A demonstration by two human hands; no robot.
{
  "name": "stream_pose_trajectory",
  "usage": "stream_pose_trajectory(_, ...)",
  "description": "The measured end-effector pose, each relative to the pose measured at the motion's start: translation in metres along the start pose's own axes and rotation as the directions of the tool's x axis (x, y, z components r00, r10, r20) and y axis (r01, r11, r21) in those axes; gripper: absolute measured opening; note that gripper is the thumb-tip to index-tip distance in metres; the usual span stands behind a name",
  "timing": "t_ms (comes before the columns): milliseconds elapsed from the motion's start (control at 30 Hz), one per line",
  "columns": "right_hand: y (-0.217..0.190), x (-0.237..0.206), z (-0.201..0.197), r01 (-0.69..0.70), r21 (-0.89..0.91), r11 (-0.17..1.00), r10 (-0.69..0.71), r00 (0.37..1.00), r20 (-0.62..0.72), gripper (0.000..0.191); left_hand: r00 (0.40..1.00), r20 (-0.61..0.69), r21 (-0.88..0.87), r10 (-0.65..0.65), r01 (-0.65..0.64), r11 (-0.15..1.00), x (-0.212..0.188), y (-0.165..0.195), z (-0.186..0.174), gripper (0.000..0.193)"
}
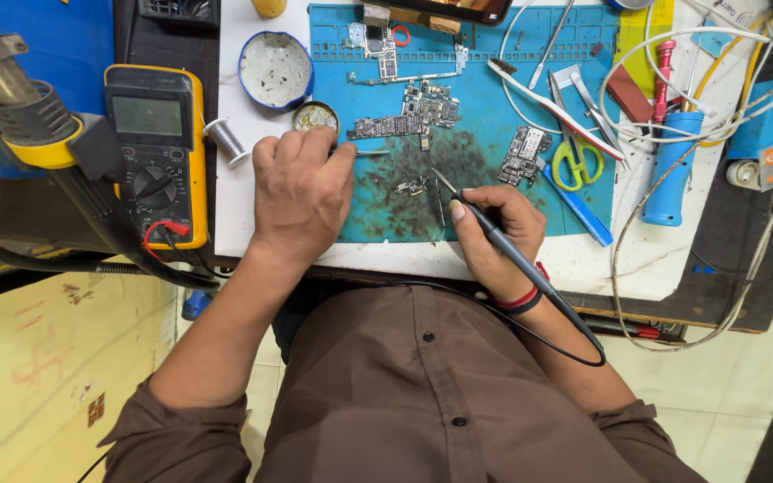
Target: The person uses a soldering iron and tweezers to solder components on a small circuit board. They apply flux with a toothbrush, then continue soldering multiple points on the board while holding it steady with the tweezers.
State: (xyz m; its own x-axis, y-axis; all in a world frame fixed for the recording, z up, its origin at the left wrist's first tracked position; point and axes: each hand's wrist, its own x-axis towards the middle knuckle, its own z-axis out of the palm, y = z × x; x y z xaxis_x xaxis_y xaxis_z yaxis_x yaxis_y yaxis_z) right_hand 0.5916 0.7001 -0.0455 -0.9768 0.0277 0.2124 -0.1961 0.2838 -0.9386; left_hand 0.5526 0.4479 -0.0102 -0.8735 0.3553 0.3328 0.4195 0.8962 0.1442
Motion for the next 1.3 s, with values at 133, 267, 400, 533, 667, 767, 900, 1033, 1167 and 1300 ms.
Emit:
stream_pose_trajectory(133, 0.0, 0.0, -0.001, -0.007, 0.005, 1.0, 0.007, 1.0, -0.003, 0.012, 0.991, -0.115, -0.109, 0.065, -0.078, 0.991, -0.004, -0.002, -0.005, 0.014)
stream_pose_trajectory(267, 0.002, 0.0, -0.001, 0.004, -0.01, 1.0, -0.004, 1.0, -0.005, 0.013, 0.935, -0.296, -0.575, -0.198, -0.009, 0.818, -0.017, 0.011, -0.001, 0.018)
stream_pose_trajectory(400, 0.003, 0.002, 0.0, 0.005, -0.002, 1.0, -0.005, 1.0, 0.005, 0.013, 0.873, -0.143, -0.829, -0.467, 0.152, 0.538, -0.028, 0.022, 0.01, 0.017)
stream_pose_trajectory(533, 0.003, 0.002, -0.001, 0.033, -0.021, 0.999, -0.033, 0.999, 0.012, 0.013, 0.912, -0.101, -0.611, -0.398, 0.259, 0.748, -0.033, 0.014, 0.009, 0.013)
stream_pose_trajectory(667, 0.003, 0.003, 0.0, 0.001, -0.009, 1.0, 0.0, 1.0, 0.01, 0.012, 0.931, -0.102, -0.558, -0.351, 0.239, 0.795, -0.032, 0.006, -0.001, 0.026)
stream_pose_trajectory(767, 0.003, 0.004, 0.0, 0.01, -0.018, 1.0, -0.01, 1.0, 0.019, 0.012, 0.918, -0.006, -0.583, -0.396, 0.318, 0.748, -0.033, 0.006, -0.008, 0.03)
stream_pose_trajectory(900, 0.002, 0.004, 0.001, 0.0, -0.005, 1.0, 0.001, 1.0, 0.018, 0.012, 0.891, -0.118, -0.618, -0.438, 0.28, 0.734, -0.029, 0.001, -0.009, 0.026)
stream_pose_trajectory(1033, 0.002, 0.004, 0.002, 0.0, -0.018, 1.0, 0.001, 1.0, 0.017, 0.012, 0.86, -0.22, -0.596, -0.461, 0.256, 0.761, -0.018, -0.008, 0.003, 0.023)
stream_pose_trajectory(1167, 0.002, 0.004, 0.0, -0.018, 0.008, 1.0, 0.017, 0.999, 0.027, 0.013, 0.86, -0.219, -0.644, -0.46, 0.226, 0.73, -0.013, -0.007, 0.013, 0.02)
stream_pose_trajectory(1300, 0.004, 0.005, 0.0, 0.005, -0.011, 1.0, -0.005, 1.0, 0.021, 0.013, 0.842, -0.204, -0.664, -0.499, 0.255, 0.703, -0.013, -0.006, 0.017, 0.019)
